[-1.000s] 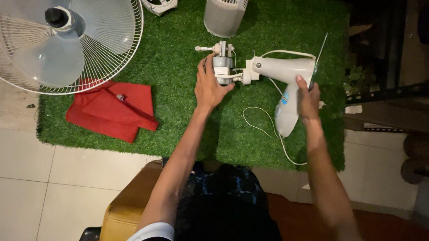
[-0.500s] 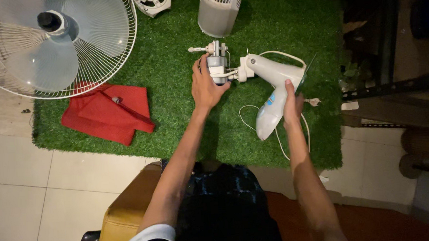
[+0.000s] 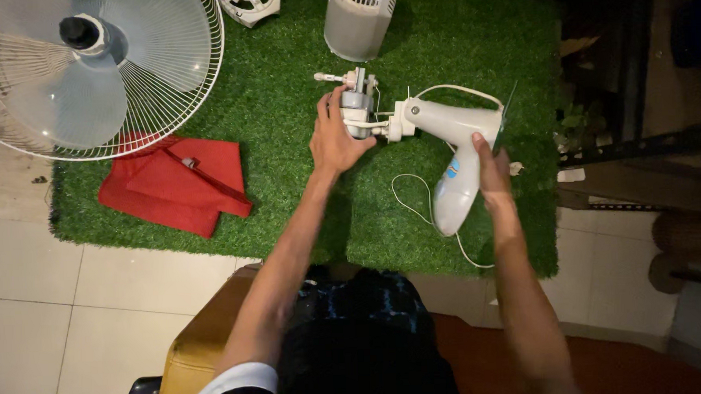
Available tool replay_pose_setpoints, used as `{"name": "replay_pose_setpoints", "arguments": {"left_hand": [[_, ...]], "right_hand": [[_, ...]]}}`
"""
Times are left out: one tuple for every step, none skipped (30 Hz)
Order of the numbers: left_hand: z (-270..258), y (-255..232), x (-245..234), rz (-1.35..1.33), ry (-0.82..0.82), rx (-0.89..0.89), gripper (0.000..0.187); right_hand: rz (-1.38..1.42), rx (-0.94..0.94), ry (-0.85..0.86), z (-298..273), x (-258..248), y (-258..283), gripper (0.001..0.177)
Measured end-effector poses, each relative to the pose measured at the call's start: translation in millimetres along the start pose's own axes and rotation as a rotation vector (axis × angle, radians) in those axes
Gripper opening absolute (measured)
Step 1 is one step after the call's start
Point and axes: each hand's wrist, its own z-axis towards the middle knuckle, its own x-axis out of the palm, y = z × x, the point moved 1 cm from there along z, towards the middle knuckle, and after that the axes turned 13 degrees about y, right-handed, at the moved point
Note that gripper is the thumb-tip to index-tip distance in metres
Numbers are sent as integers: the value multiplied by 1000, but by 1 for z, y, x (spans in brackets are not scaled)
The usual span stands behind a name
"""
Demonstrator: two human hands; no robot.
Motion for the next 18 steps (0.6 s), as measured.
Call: {"name": "replay_pose_setpoints", "arguments": {"left_hand": [[1, 2, -2, 1, 23, 11, 118], [4, 4, -4, 2, 45, 23, 119], [4, 5, -6, 3, 70, 34, 120], [1, 7, -7, -11, 54, 58, 119], [0, 7, -7, -28, 36, 85, 117], [-1, 8, -8, -44, 18, 112, 115], [-2, 8, -8, -47, 8, 119, 115], [-2, 9, -9, -51, -2, 127, 114], [-3, 10, -9, -55, -11, 132, 114], [-4, 10, -9, -62, -32, 150, 113], [-5, 11, -9, -69, -57, 166, 112], [-6, 11, -8, -77, -81, 183, 111], [-6, 12, -9, -81, -77, 171, 111], [-6, 13, -9, -85, -72, 159, 111], [-7, 13, -12, -86, -69, 148, 110], [-8, 14, -15, -81, -82, 162, 110], [-11, 14, -17, -79, -93, 176, 109], [-13, 13, -19, -76, -104, 190, 108]], "right_hand": [[-16, -44, 50, 0, -5, 2, 82], [-32, -89, 100, 0, -11, 4, 80], [-47, -131, 149, -1, -14, 5, 77], [-67, -139, 133, -2, -14, 5, 75], [-89, -150, 115, -1, -15, 5, 72], [-110, -161, 97, -1, -15, 6, 70], [-88, -193, 89, -1, -15, 7, 67], [-65, -226, 80, -1, -13, 7, 65], [-43, -258, 73, -3, -12, 7, 63], [-67, -291, 58, -6, -12, 8, 62], [-92, -326, 46, -9, -12, 9, 62], [-117, -361, 35, -11, -12, 12, 61], [-125, -376, 40, -13, -11, 16, 62], [-133, -391, 44, -15, -10, 21, 63], [-138, -407, 50, -16, -7, 27, 64], [-137, -399, 53, -17, -5, 32, 63], [-137, -390, 56, -20, -4, 38, 62], [-137, -380, 59, -22, -3, 43, 61]]}}
